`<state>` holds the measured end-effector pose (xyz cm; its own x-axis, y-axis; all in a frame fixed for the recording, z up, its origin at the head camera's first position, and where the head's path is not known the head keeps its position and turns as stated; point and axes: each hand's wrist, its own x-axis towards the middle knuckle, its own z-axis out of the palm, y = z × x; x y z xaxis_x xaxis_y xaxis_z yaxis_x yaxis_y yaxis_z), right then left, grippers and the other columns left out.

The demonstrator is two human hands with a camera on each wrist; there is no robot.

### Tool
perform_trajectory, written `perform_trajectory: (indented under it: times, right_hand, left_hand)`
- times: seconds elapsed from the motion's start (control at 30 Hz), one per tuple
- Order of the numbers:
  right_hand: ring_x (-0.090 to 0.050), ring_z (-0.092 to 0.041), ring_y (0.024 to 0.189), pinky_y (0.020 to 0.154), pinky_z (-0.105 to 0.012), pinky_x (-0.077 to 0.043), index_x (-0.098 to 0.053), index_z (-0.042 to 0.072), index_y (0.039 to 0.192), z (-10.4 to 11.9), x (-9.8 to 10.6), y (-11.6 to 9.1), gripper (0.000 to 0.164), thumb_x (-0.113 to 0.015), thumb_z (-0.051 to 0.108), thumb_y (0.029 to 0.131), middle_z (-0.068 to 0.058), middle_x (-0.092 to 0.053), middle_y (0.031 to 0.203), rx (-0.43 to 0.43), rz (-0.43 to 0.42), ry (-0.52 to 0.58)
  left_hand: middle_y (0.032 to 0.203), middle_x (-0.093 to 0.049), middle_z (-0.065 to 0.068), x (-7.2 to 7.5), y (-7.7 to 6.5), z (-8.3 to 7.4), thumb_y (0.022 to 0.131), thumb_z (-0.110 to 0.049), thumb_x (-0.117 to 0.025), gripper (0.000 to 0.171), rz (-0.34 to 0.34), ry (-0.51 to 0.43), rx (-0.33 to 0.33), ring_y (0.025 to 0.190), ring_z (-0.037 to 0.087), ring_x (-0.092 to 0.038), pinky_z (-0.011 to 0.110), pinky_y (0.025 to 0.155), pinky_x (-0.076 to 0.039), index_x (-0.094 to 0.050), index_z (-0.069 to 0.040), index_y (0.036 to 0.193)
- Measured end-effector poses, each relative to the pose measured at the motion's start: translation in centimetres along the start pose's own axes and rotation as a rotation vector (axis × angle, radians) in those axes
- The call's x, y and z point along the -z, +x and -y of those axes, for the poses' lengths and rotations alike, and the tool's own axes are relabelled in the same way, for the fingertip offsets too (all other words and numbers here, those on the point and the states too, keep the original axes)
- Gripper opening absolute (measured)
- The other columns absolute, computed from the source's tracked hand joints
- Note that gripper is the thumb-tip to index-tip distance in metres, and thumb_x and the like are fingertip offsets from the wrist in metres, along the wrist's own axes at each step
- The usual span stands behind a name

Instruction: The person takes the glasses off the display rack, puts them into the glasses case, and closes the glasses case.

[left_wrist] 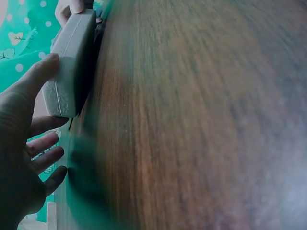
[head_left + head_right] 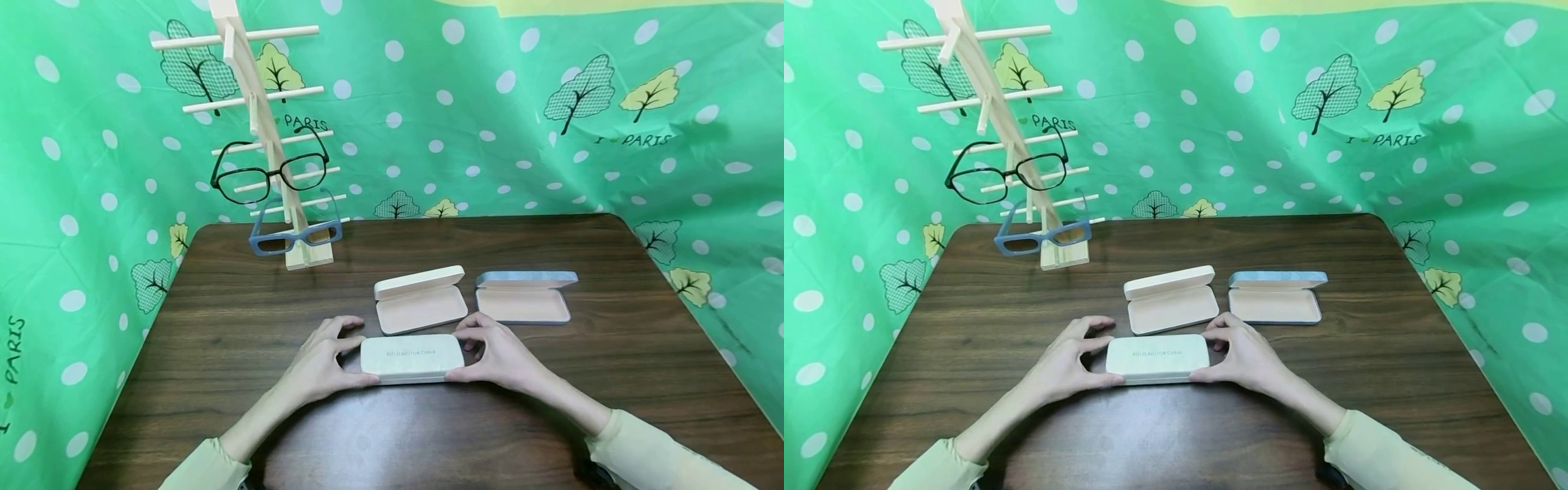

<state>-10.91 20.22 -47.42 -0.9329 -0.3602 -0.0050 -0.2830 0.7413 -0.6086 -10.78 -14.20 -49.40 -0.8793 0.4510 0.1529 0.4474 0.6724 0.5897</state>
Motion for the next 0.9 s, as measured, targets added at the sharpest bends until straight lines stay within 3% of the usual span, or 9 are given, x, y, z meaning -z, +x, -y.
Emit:
perform_trajectory:
  times: [0.23,0.47,0.9]
  right_hand:
    - [-0.061,-0.006,0.09,0.069,-0.023,-0.048,-0.076,0.019,0.109,0.6,-0.5,-0.5,0.066,-0.094,0.057,0.059,0.007,-0.062,0.122,0.054,-0.039,-0.158]
    - [-0.066,-0.01,0.099,0.071,-0.028,-0.053,-0.074,0.02,0.109,0.7,-1.0,-0.8,0.066,-0.095,0.055,0.057,0.01,-0.062,0.121,0.088,-0.067,-0.219]
    - [-0.065,-0.008,0.1,0.07,-0.026,-0.052,-0.074,0.02,0.108,1.0,-1.2,-1.0,0.063,-0.095,0.052,0.058,0.01,-0.061,0.122,0.101,-0.074,-0.247]
  left_hand:
    - [0.148,-0.056,0.001,-0.2,-0.3,-0.1,0.068,-0.06,-0.089,0.074,-0.01,0.103,-0.058,0.134,0.022,-0.053,0.05,0.112,-0.045,-0.075,-0.016,0.125]
    - [0.148,-0.056,0.002,-0.4,-0.6,-0.3,0.068,-0.06,-0.089,0.07,-0.042,0.21,-0.133,0.133,0.022,-0.054,0.05,0.108,-0.049,-0.076,-0.015,0.119]
    - [0.15,-0.054,0.001,-0.4,-0.7,-0.5,0.07,-0.061,-0.088,0.068,-0.034,0.229,-0.132,0.137,0.023,-0.053,0.051,0.106,-0.05,-0.074,-0.015,0.118]
